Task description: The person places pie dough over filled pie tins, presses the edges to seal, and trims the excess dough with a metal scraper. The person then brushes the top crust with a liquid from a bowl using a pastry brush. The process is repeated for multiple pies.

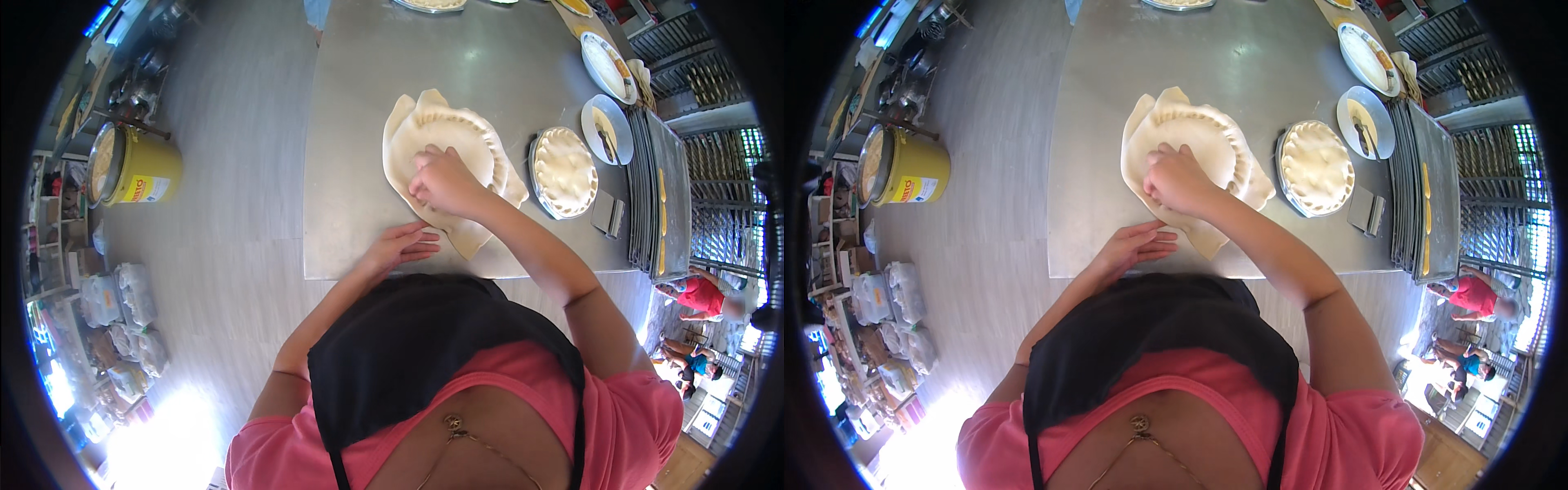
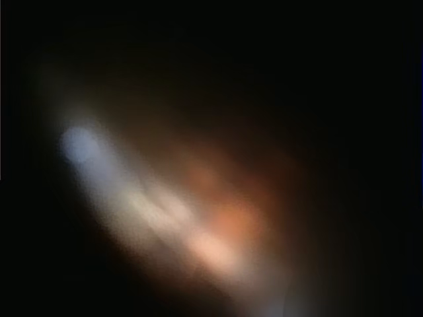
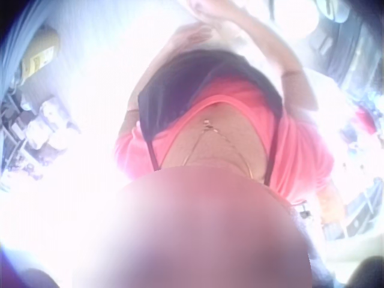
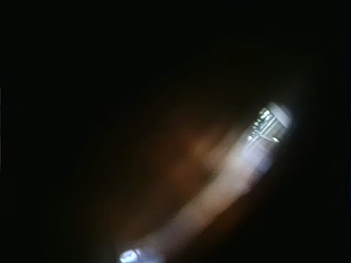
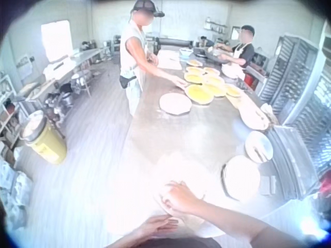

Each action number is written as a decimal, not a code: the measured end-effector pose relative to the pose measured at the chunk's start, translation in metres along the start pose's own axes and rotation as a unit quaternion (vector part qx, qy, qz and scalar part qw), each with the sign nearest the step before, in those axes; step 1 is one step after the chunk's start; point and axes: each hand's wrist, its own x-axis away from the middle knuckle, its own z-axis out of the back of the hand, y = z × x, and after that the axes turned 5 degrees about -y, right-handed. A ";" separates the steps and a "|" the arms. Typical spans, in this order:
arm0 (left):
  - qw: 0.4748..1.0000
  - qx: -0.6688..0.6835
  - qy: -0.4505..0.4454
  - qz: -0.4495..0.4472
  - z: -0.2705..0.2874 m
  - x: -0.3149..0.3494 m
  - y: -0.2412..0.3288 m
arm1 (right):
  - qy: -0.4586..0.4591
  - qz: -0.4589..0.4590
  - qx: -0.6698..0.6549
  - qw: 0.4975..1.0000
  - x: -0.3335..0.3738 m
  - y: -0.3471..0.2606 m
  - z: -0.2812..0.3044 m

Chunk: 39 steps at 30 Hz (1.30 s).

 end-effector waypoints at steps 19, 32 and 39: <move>0.990 -0.060 0.112 -0.057 0.020 0.009 0.028 | 0.101 -0.163 0.030 0.981 -0.048 0.003 -0.015; 0.996 0.068 -0.030 -0.049 -0.014 -0.022 -0.002 | 0.049 -0.027 -0.003 0.998 -0.016 -0.001 -0.023; 0.990 -0.059 -0.112 0.067 0.000 -0.033 0.006 | 0.051 -0.036 0.054 0.997 -0.011 -0.001 -0.011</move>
